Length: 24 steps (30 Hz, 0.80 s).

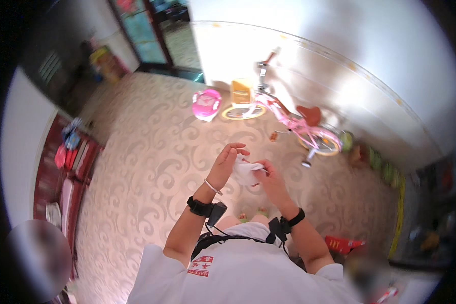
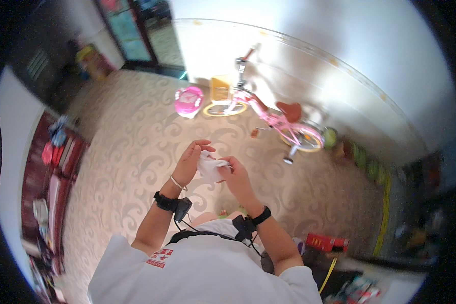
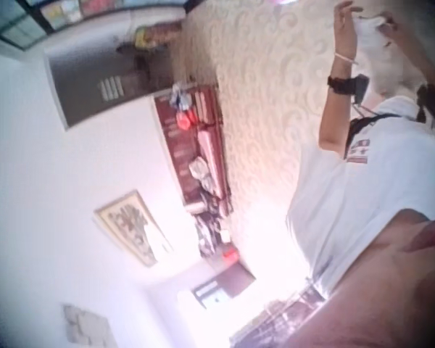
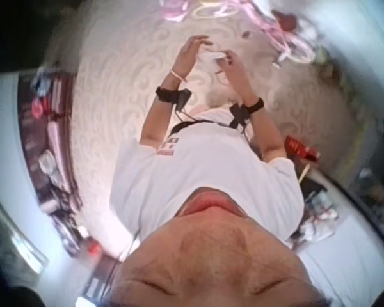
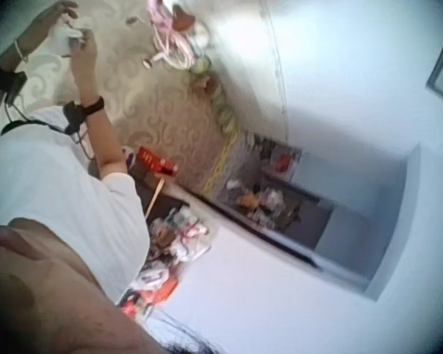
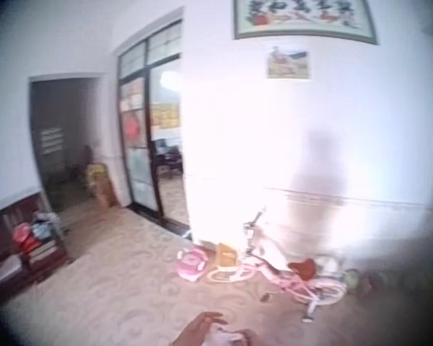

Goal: The recorder prepares items, handles a bag, and moves through different rooms of a house.

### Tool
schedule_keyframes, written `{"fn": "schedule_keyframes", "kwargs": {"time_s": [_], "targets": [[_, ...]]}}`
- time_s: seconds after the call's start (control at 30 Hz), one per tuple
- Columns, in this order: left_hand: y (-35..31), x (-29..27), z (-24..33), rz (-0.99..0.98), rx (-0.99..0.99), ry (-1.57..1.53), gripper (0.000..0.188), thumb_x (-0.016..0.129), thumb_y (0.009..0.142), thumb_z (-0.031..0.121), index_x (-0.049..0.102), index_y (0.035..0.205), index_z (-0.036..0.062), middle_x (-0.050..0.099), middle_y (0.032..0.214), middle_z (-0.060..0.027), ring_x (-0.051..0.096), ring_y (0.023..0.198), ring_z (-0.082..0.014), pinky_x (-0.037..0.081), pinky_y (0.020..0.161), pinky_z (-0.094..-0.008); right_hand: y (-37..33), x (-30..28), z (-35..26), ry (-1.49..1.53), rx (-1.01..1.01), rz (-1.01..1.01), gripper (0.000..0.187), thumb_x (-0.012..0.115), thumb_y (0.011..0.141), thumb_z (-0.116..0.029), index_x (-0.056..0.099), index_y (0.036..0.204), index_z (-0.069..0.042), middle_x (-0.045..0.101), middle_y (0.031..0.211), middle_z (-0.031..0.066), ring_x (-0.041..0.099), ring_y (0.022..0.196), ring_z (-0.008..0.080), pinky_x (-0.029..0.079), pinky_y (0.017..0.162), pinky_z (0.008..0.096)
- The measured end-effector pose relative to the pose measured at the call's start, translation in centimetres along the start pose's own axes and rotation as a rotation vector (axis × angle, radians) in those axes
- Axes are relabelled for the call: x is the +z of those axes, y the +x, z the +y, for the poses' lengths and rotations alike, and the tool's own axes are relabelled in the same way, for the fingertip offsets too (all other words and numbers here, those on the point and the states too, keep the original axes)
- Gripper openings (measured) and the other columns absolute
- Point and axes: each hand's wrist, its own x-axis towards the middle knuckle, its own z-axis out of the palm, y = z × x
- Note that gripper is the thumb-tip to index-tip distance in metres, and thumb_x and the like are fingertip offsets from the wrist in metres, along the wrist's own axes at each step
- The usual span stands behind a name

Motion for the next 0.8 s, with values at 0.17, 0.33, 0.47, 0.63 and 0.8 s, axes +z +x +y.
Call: {"fn": "schedule_keyframes", "kwargs": {"time_s": [0.17, 0.33, 0.47, 0.63, 0.8], "targets": [[-0.2, -4.0, -0.3, 0.197, -0.007, -0.009, 0.04, 0.04, 0.094, 0.032, 0.043, 0.12, 0.0026, 0.054, 0.106, -0.0078, 0.053, 0.092, -0.0141, 0.046, 0.082, -0.0296, 6.9, 0.4, -0.1, 0.353, 0.216, -0.089, 0.018, 0.051, 0.085, -0.011, 0.053, 0.102, -0.004, 0.057, 0.088, 0.0005, 0.054, 0.077, 0.0087, 0.044, 0.068, 0.022], [2.9, -7.1, -0.1, 0.493, 0.067, 0.596, 0.051, 0.061, 0.083, 0.027, 0.04, 0.125, 0.0083, 0.05, 0.114, -0.0076, 0.052, 0.089, -0.015, 0.046, 0.078, -0.0287, 14.0, 0.6, -0.3, -0.128, 0.008, -0.141, 0.018, 0.051, 0.084, -0.013, 0.053, 0.099, -0.004, 0.059, 0.086, 0.0051, 0.055, 0.076, 0.01, 0.045, 0.063, 0.024], [6.8, -7.7, -0.9, 0.469, 0.008, 0.708, 0.065, 0.069, 0.074, 0.028, 0.038, 0.128, 0.0091, 0.049, 0.116, -0.0097, 0.05, 0.101, -0.0188, 0.043, 0.085, -0.034, 18.5, 0.4, -1.9, -0.48, -0.259, -0.352, 0.016, 0.052, 0.082, -0.01, 0.053, 0.096, 0.0, 0.059, 0.081, 0.0096, 0.056, 0.075, 0.0106, 0.045, 0.061, 0.0257], [10.3, -9.1, 0.3, 0.35, 0.019, 0.824, 0.075, 0.073, 0.069, 0.035, 0.037, 0.129, 0.0073, 0.047, 0.12, -0.0117, 0.048, 0.108, -0.0224, 0.039, 0.09, -0.0337, 24.2, 2.4, -2.2, -0.199, -0.004, -0.613, 0.019, 0.054, 0.079, -0.002, 0.05, 0.098, -0.002, 0.057, 0.086, 0.0064, 0.056, 0.079, 0.0113, 0.045, 0.068, 0.0246], [11.3, -11.7, 4.6, 0.226, -0.195, 0.507, 0.069, 0.072, 0.068, 0.037, 0.044, 0.123, 0.0054, 0.052, 0.117, -0.0138, 0.051, 0.107, -0.0275, 0.04, 0.09, -0.0356, 28.8, 5.3, -4.6, -0.032, 0.21, -0.838, 0.024, 0.054, 0.075, 0.007, 0.05, 0.096, -0.003, 0.053, 0.087, 0.002, 0.053, 0.083, 0.0091, 0.045, 0.072, 0.0225]]}}
